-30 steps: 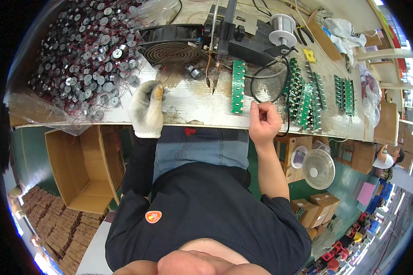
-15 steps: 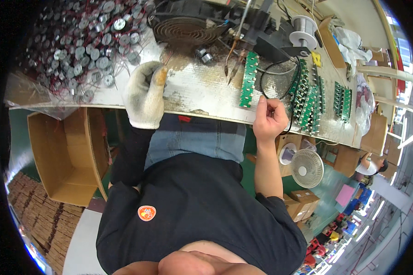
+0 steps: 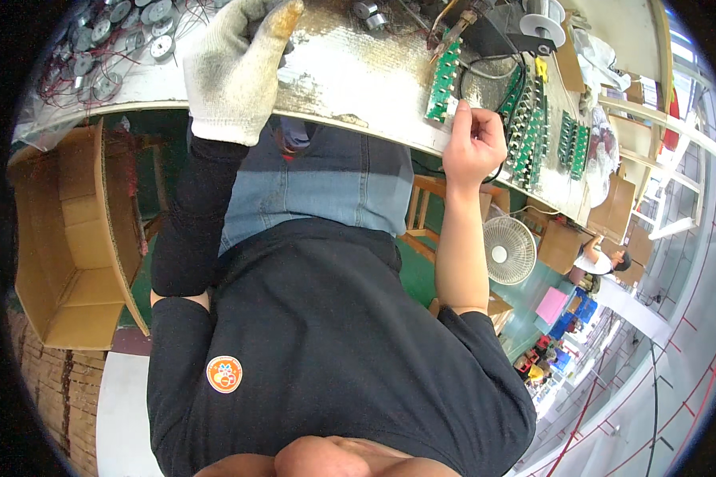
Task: The worker is soldering electronic components onto green printed circuit boards at a workstation.
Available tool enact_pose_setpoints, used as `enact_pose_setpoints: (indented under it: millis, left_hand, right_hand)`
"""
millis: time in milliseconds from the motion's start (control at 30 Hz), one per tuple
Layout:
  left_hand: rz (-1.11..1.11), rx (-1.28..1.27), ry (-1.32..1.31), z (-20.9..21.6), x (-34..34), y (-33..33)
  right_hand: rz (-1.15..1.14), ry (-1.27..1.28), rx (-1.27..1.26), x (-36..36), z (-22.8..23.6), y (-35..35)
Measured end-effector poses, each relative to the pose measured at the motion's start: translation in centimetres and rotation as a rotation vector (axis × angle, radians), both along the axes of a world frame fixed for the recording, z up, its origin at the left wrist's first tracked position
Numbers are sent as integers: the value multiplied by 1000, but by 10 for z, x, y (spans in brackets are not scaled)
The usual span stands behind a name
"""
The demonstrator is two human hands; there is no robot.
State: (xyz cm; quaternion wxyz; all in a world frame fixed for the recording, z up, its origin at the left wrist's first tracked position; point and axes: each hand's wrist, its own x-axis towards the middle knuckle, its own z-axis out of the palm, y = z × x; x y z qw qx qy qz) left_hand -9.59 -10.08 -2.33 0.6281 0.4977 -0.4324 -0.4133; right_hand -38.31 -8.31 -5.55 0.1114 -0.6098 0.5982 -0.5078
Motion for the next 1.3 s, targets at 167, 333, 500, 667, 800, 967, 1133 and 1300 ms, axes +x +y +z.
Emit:
enact_pose_setpoints:
  millis: [167,333,500,667,800,967,1133,1300]
  left_hand:
    - [16,-6,0,-1,-1,1]
    - [-12,1,-53,0,0,1]
    - [51,-201,-302,-25,3,-6]
    - [-25,-90,-71,-23,-3,-5]
    - [-36,-5,87,-24,-8,-3]
    - [18,113,56,-24,-6,1]
    - [54,50,80,-22,-12,-1]
    - [30,62,-3,-28,-9,-3]
  right_hand:
    - [22,-1,0,-1,-1,-1]
    - [3,-6,4,-1,0,-1]
    - [6,-37,38,-1,0,-2]
    - [-20,-37,22,-1,0,-1]
    - [-40,16,-50,2,2,1]
    - [16,-8,0,6,10,3]
    - [33,16,5,1,9,5]
    - [6,39,-3,1,15,6]
